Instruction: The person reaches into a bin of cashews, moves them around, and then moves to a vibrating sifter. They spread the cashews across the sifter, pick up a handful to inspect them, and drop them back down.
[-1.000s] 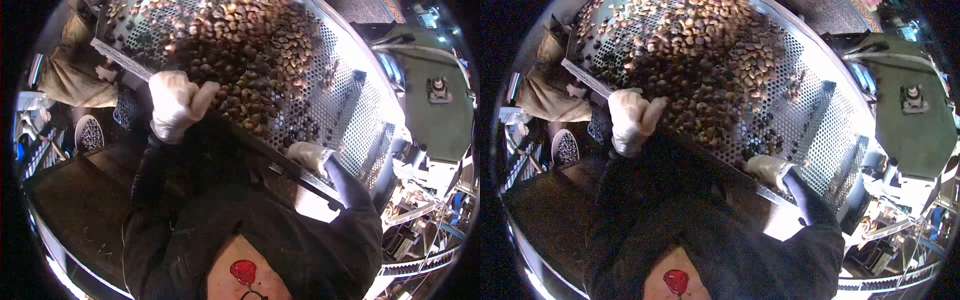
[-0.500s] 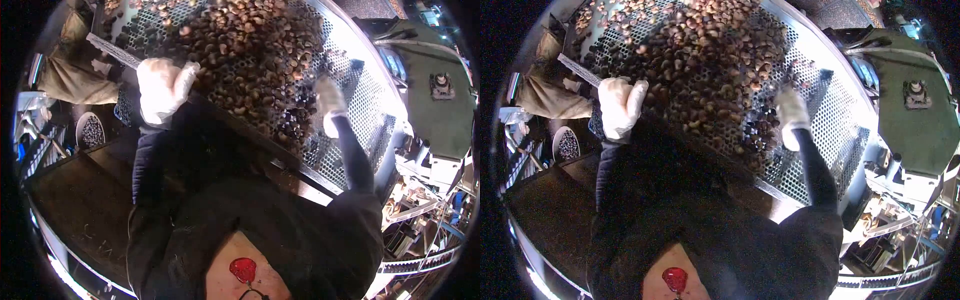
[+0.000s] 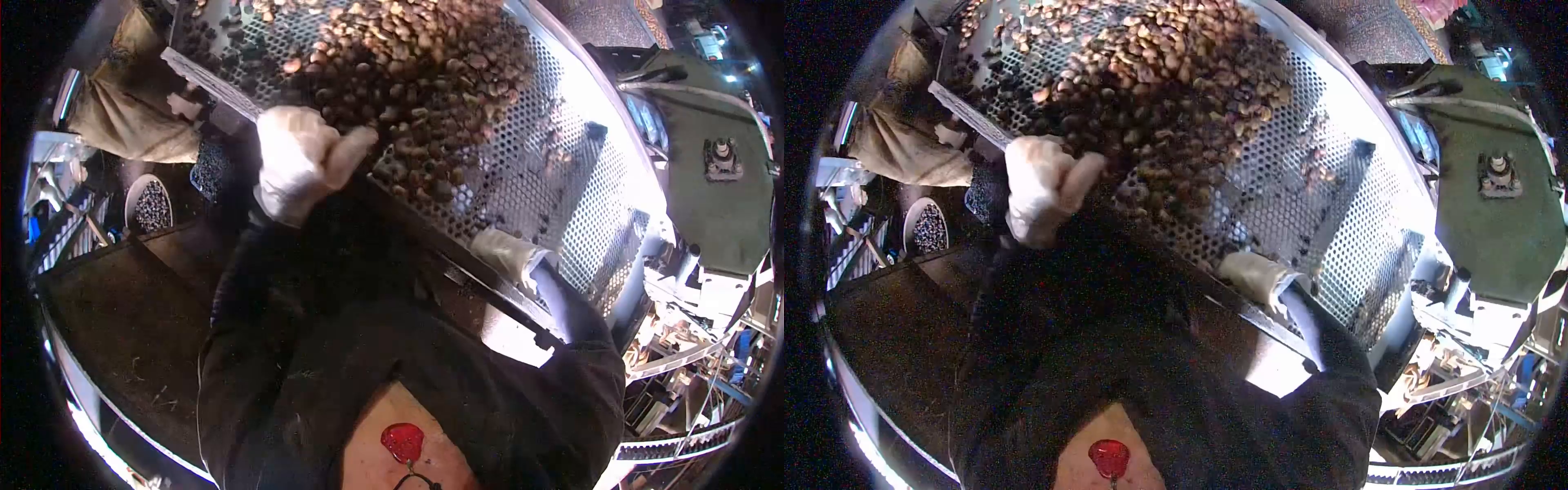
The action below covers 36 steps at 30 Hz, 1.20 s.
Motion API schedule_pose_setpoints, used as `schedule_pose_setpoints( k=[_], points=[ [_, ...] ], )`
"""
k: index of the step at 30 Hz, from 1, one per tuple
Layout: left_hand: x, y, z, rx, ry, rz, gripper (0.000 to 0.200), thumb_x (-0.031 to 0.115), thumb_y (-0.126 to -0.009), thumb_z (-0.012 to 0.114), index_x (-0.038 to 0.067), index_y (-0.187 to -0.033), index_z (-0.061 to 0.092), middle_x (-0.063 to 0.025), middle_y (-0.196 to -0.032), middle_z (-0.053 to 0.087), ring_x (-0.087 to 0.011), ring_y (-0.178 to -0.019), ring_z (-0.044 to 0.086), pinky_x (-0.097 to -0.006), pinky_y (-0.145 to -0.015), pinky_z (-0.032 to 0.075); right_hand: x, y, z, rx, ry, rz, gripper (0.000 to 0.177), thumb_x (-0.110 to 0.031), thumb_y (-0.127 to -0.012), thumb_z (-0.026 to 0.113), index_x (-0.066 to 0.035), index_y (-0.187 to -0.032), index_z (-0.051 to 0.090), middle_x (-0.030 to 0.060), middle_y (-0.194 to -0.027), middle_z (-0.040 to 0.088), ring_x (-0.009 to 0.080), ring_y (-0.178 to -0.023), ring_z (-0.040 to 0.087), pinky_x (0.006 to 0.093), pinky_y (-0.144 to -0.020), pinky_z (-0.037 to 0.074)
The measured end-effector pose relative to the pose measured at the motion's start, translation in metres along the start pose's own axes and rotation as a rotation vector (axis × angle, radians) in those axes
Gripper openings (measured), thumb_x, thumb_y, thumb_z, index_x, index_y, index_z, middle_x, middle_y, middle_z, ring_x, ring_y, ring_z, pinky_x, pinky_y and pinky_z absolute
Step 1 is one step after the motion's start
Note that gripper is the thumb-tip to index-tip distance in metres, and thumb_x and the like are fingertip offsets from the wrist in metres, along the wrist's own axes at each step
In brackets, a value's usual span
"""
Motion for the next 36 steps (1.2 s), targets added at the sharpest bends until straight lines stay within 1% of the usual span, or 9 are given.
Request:
schedule_pose_setpoints(
  k=[6, 11, 14, 17, 20, 26, 29, 33, 36],
  points=[
    [0.012, -0.01, -0.011, 0.014, -0.174, 0.111, 0.032, 0.016, -0.093, 0.096, 0.008, -0.076, 0.07, -0.0088, -0.073, 0.06, -0.0367, -0.072, 0.063, -0.0512, -0.071, 0.053, -0.031, 0.052, -0.035, 0.313, -0.897, -0.151, 0.077, -0.056, -0.115, 0.066, -0.003, -0.17, 0.057, 0.0283, -0.161, 0.067, 0.0315, -0.13, 0.075, 0.0464, -0.11, 0.064],
    [-0.001, -0.001, -0.005, -0.099, -0.104, -0.082, 0.03, 0.014, -0.092, 0.096, 0.007, -0.077, 0.071, -0.0121, -0.082, 0.064, -0.0404, -0.088, 0.067, -0.0532, -0.087, 0.056, -0.066, 0.065, -0.122, 0.816, -0.838, -0.233, 0.086, -0.061, -0.115, 0.065, 0.0, -0.173, 0.052, 0.0311, -0.167, 0.062, 0.0368, -0.14, 0.073, 0.0513, -0.112, 0.064],
    [0.01, -0.007, -0.01, 0.041, -0.108, -0.144, 0.026, 0.01, -0.093, 0.094, 0.005, -0.082, 0.07, -0.0137, -0.092, 0.068, -0.0407, -0.092, 0.069, -0.0544, -0.087, 0.056, -0.035, 0.033, -0.228, 1.092, -0.56, -0.245, 0.078, -0.054, -0.115, 0.066, 0.003, -0.167, 0.056, 0.0311, -0.16, 0.068, 0.0397, -0.139, 0.074, 0.0526, -0.11, 0.064],
    [0.011, -0.007, -0.01, 0.003, -0.26, 0.27, 0.02, 0.007, -0.088, 0.094, 0.003, -0.089, 0.074, -0.0142, -0.097, 0.068, -0.0406, -0.1, 0.07, -0.0531, -0.087, 0.059, 0.078, -0.06, -0.361, 1.068, 0.86, 0.037, 0.046, -0.032, -0.113, 0.068, 0.003, -0.141, 0.072, 0.0234, -0.128, 0.082, 0.0407, -0.118, 0.081, 0.0534, -0.099, 0.064],
    [0.014, -0.009, -0.008, -0.012, -0.106, 0.039, 0.016, 0.007, -0.088, 0.089, 0.004, -0.099, 0.079, -0.0121, -0.097, 0.065, -0.0408, -0.103, 0.07, -0.0533, -0.088, 0.06, 0.114, -0.119, -0.4, 1.342, 0.942, -0.302, 0.019, -0.015, -0.111, 0.063, -0.002, -0.115, 0.077, 0.0176, -0.1, 0.077, 0.0382, -0.096, 0.079, 0.05, -0.09, 0.065],
    [0.005, -0.001, -0.003, -0.029, -0.111, -0.006, 0.018, 0.013, -0.087, 0.09, 0.007, -0.085, 0.074, -0.0125, -0.091, 0.064, -0.0412, -0.099, 0.069, -0.0546, -0.092, 0.057, 0.099, -0.109, -0.225, 1.222, -0.638, -0.366, 0.032, -0.016, -0.123, 0.047, 0.004, -0.124, 0.072, 0.0066, -0.099, 0.073, 0.0124, -0.069, 0.063, 0.0234, -0.06, 0.059],
    [-0.003, 0.0, -0.006, -0.011, -0.102, -0.012, 0.021, 0.015, -0.086, 0.091, 0.009, -0.08, 0.072, -0.0108, -0.085, 0.064, -0.0404, -0.096, 0.068, -0.0553, -0.092, 0.058, 0.079, -0.061, -0.087, 1.322, 0.451, -0.47, 0.027, -0.016, -0.12, 0.056, 0.002, -0.126, 0.074, 0.0136, -0.101, 0.073, 0.0144, -0.077, 0.067, 0.0275, -0.067, 0.061],
    [0.003, -0.004, -0.006, 0.018, -0.096, 0.019, 0.02, 0.013, -0.087, 0.091, 0.01, -0.079, 0.073, -0.0065, -0.079, 0.062, -0.0375, -0.086, 0.068, -0.0534, -0.088, 0.059, 0.046, -0.04, 0.005, 0.55, -0.072, -0.307, 0.022, -0.013, -0.119, 0.058, 0.0, -0.122, 0.075, 0.0113, -0.093, 0.068, 0.018, -0.073, 0.066, 0.0343, -0.065, 0.059],
    [0.001, -0.006, -0.006, 0.039, -0.137, 0.08, 0.027, 0.016, -0.089, 0.095, 0.011, -0.08, 0.07, -0.0076, -0.08, 0.062, -0.0372, -0.086, 0.068, -0.0528, -0.084, 0.056, 0.102, -0.077, 0.027, 0.434, 0.69, -0.589, 0.023, -0.006, -0.119, 0.054, -0.004, -0.127, 0.076, 0.0066, -0.087, 0.066, 0.0185, -0.07, 0.065, 0.0341, -0.061, 0.057]
  ],
)
Point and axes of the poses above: each hand's wrist, its own y-axis away from the middle knuckle, its own z-axis out of the palm, x = y × z, the point moved 5 cm from there along -y, towards the middle knuckle
